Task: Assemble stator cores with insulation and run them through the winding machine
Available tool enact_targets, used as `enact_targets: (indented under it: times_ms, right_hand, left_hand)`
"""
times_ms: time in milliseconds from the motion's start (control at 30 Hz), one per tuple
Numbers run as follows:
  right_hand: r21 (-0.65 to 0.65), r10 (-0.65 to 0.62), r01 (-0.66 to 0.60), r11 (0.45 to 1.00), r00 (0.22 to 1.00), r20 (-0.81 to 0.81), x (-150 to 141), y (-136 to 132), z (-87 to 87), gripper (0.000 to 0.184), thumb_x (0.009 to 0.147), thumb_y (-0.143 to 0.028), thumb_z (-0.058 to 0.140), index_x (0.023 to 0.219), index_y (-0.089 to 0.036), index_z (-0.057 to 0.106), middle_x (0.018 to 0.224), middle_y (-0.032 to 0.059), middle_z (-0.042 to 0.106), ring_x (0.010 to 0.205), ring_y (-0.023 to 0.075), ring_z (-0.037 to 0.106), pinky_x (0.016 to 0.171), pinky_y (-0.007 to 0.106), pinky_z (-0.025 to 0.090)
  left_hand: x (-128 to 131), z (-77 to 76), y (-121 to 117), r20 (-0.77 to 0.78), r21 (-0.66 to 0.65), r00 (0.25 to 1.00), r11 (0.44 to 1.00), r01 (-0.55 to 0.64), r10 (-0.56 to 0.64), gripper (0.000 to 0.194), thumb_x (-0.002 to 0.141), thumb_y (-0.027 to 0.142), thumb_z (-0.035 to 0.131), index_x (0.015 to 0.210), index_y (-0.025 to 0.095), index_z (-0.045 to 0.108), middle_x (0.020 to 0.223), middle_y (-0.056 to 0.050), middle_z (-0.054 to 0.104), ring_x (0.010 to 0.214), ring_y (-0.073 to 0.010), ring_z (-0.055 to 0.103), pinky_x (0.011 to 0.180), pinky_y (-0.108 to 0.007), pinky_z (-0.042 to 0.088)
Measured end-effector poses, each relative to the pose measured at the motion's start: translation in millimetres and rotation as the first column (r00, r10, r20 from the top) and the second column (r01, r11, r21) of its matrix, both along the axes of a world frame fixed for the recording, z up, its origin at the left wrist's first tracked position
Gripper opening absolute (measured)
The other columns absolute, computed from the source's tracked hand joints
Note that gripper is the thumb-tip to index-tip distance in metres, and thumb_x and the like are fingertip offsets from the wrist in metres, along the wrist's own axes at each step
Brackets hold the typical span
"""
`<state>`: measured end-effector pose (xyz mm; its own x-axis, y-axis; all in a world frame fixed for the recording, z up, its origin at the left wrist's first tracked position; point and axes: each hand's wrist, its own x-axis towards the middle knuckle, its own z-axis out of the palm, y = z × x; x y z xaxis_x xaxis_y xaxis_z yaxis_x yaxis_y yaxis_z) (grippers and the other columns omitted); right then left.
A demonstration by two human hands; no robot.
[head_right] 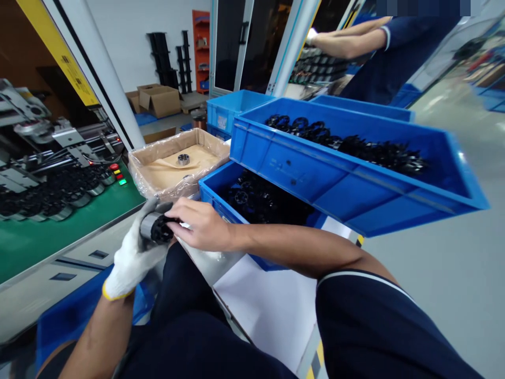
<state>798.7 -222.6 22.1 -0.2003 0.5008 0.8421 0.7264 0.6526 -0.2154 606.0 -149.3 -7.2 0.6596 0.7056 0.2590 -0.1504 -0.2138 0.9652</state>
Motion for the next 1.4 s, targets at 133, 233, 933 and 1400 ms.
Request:
enact_targets:
  times_ms: [133, 233, 933, 1400]
  right_hand:
    - [0.257, -0.099, 0.007, 0.966, 0.934, 0.345, 4.9, 1.6, 0.9, 0.014, 0.094, -0.008, 0.069, 0.107, -0.006, 0.068, 0.090, 0.0112, 0.069, 0.081, 0.0176, 0.067, 0.069, 0.028, 0.058]
    - [0.198, -0.068, 0.011, 0.980, 0.956, 0.285, 3.1, 1.5, 2.6, 0.014, 0.095, -0.013, 0.070, 0.109, -0.009, 0.068, 0.097, 0.0121, 0.071, 0.087, 0.0180, 0.068, 0.073, 0.028, 0.060]
    - [0.133, -0.060, 0.022, 0.991, 0.955, 0.291, 2.7, -0.3, 5.4, 0.006, 0.099, -0.014, 0.062, 0.105, -0.014, 0.063, 0.097, 0.0083, 0.071, 0.090, 0.0159, 0.069, 0.075, 0.026, 0.058]
    - [-0.092, 0.100, -0.111, 0.989, 0.988, -0.120, -1.6, 2.1, -5.1, 0.011, 0.101, -0.020, 0.067, 0.093, -0.013, 0.068, 0.086, 0.0068, 0.072, 0.080, 0.0130, 0.069, 0.074, 0.024, 0.061]
  left_hand:
    - [-3.8, 8.4, 4.6, -0.207, -0.050, 0.978, 0.999, -0.004, -0.007, 0.075, 0.072, 0.022, 0.080, 0.144, 0.022, 0.063, 0.133, -0.007, 0.073, 0.120, -0.0305, 0.071, 0.103, -0.038, 0.060]
    - [-1.4, 2.8, 3.4, -0.141, 0.005, 0.985, 0.995, -0.098, 0.098, 0.068, 0.074, 0.029, 0.083, 0.139, 0.021, 0.066, 0.129, -0.008, 0.074, 0.118, -0.0307, 0.071, 0.103, -0.040, 0.060]
    - [0.9, -1.4, -7.3, -0.138, 0.127, 0.974, 0.978, -0.164, 0.182, 0.057, 0.081, 0.035, 0.077, 0.136, 0.022, 0.066, 0.128, -0.007, 0.074, 0.116, -0.0289, 0.071, 0.105, -0.040, 0.057]
    - [10.2, -33.2, -19.3, 0.256, 0.029, 0.955, 0.987, -0.160, 0.148, 0.061, 0.093, 0.035, 0.070, 0.150, 0.027, 0.050, 0.144, -0.012, 0.062, 0.131, -0.0272, 0.063, 0.113, -0.041, 0.052]
